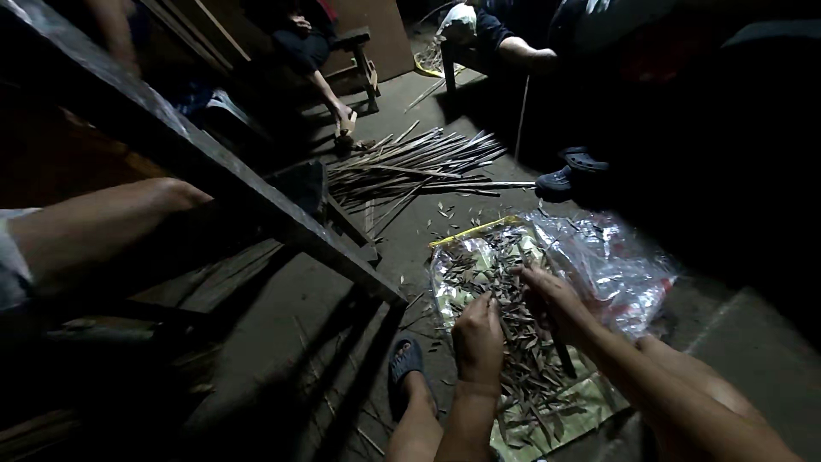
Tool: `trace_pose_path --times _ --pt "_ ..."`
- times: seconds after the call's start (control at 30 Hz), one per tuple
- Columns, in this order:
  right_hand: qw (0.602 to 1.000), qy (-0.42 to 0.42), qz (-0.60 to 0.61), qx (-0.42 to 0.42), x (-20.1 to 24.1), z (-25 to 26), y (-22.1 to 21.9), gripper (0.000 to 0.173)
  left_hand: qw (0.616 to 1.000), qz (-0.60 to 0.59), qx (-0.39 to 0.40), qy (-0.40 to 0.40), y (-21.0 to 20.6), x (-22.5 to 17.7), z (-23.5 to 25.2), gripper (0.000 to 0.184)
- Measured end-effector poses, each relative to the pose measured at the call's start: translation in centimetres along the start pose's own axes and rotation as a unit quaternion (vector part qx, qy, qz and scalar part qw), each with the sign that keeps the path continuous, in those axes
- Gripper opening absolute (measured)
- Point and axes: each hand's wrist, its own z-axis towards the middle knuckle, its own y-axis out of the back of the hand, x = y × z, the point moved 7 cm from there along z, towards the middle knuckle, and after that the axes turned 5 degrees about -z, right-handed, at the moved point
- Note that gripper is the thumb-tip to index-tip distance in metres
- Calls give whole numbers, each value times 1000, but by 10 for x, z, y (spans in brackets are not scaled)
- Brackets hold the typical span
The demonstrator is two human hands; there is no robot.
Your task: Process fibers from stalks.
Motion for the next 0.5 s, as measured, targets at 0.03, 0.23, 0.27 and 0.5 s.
trace_pose_path --times 0.03,0.23,0.27,0.5 --pt "998 -24 41 30 -3 -4 -9 28 1000 -10 9 13 -1 -1 0 22" --pt "999 19 30 -13 4 -2 -4 7 979 -117 113 125 -15 5 -5 23" --pt "999 23 21 -16 6 -2 -1 8 965 -148 145 164 -18 7 -6 22" --pt "995 34 65 -71 13 11 17 12 834 -388 201 335 -30 16 -19 14"
